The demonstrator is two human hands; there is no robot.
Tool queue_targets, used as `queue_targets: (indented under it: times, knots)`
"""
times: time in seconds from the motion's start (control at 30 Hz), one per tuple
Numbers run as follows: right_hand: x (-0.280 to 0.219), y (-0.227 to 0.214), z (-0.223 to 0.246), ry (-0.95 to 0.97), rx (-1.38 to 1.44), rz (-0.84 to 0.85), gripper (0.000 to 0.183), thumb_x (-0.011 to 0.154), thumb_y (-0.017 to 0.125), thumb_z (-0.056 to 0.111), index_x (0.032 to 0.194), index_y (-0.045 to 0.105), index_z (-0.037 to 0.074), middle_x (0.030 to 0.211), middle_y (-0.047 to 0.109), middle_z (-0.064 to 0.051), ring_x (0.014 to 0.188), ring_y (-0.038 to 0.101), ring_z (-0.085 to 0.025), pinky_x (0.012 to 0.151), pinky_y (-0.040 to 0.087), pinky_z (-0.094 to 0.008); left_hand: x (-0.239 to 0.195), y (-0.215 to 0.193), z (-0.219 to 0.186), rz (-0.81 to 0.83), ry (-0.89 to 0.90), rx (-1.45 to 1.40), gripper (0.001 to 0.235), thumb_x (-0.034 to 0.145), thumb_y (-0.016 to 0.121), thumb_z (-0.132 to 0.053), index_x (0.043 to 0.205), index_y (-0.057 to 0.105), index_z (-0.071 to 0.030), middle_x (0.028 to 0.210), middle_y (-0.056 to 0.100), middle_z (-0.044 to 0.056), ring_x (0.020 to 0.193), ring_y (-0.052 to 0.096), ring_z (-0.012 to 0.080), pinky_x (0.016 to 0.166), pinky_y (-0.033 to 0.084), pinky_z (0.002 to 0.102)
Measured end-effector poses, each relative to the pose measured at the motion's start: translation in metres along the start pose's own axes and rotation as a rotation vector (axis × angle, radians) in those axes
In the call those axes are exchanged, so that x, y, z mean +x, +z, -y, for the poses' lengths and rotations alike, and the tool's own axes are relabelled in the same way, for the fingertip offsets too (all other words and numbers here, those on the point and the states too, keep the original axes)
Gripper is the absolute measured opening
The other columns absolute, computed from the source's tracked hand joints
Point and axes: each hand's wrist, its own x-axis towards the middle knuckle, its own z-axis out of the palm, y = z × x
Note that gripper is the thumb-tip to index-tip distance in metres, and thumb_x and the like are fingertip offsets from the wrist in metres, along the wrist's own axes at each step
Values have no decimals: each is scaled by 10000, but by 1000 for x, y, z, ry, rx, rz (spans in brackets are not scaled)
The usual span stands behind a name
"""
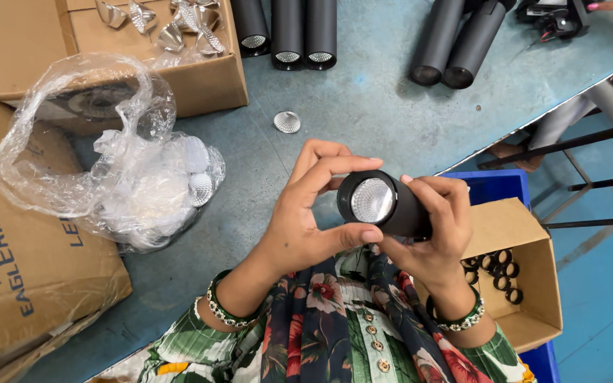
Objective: The person assembles a lighting fixture by inserting a silver reflector into the black housing, pressing it into place, and then attaching a black circular retaining ring onto the end of the housing.
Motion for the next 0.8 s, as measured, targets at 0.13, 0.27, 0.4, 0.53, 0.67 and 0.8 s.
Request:
queue_targets:
  times: [0.13,0.27,0.4,0.53,0.67,0.8]
  knots:
    - [5,-9,9,13,-4,29,715,637,881,85,1286,590,17,1129,590,-158,1013,604,-297,861,514,-387,-2,2,0,11,-67,-176,664,898,854,-432,1390,622,-51,1274,449,52,1178,541,149,1112,485,301]
    - [7,-14,12,27,1,44,713,621,875,91,1272,597,12,1107,598,-159,1001,612,-295,858,520,-389,-2,5,-3,8,-53,-158,654,895,849,-436,1385,623,-67,1275,450,42,1182,551,148,1125,498,312]
    - [6,-14,10,31,16,40,699,637,874,83,1275,596,11,1097,605,-154,1002,621,-289,867,531,-380,-1,7,-3,12,-41,-143,641,901,848,-431,1385,626,-74,1270,457,40,1197,549,151,1139,509,325]
    - [5,-14,9,40,26,46,695,642,871,79,1278,601,8,1101,610,-152,1007,624,-284,876,534,-374,1,6,-5,22,-49,-140,621,910,839,-432,1377,633,-78,1272,466,40,1206,554,151,1144,514,338]
    - [5,-13,7,47,33,40,690,629,872,86,1262,608,4,1086,605,-153,984,617,-280,862,528,-374,1,6,-9,21,-71,-135,611,908,825,-441,1366,642,-79,1276,475,42,1210,559,152,1125,532,346]
    - [5,-10,6,41,43,32,682,655,882,113,1269,606,5,1101,604,-152,992,622,-277,869,532,-374,0,8,-11,-8,-78,-125,616,905,825,-443,1366,644,-76,1275,471,45,1248,556,160,1121,540,352]
